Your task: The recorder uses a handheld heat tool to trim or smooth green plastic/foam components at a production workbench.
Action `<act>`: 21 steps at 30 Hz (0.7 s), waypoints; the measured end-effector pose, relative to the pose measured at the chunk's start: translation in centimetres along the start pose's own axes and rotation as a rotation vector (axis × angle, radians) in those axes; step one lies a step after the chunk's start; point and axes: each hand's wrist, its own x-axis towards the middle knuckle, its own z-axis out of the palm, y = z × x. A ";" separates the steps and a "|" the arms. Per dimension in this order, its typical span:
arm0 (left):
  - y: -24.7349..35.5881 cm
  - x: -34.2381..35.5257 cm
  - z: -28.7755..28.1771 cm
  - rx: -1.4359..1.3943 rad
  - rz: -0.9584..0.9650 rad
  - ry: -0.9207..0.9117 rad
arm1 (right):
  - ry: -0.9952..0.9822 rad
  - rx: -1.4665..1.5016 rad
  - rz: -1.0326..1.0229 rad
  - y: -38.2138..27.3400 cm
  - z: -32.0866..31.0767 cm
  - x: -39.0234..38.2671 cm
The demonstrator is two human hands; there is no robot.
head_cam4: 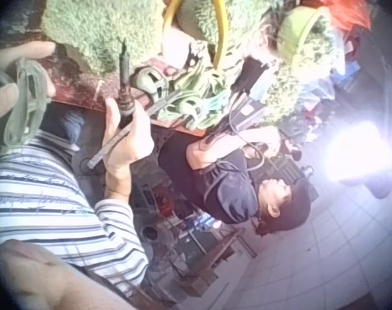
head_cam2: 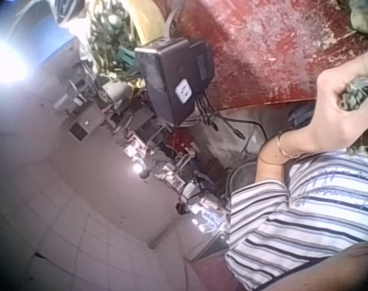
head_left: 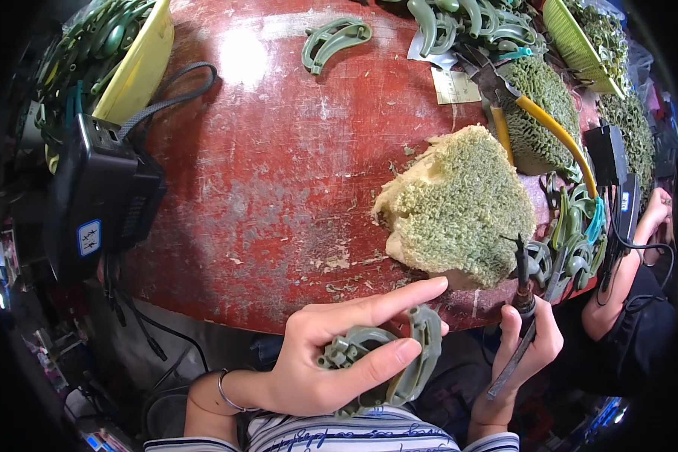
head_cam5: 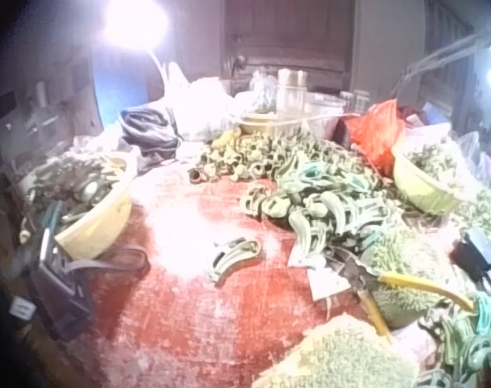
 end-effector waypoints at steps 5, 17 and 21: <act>-0.5 -0.2 -0.4 0.534 0.407 0.036 | 0.053 0.099 0.020 0.0 0.2 -0.5; -0.2 -0.5 0.1 0.745 0.575 0.166 | 0.069 0.190 -0.097 -0.1 -0.3 -0.8; 0.6 -0.7 -0.2 -0.057 0.178 0.071 | 0.084 0.258 -0.126 -0.3 -0.1 -0.4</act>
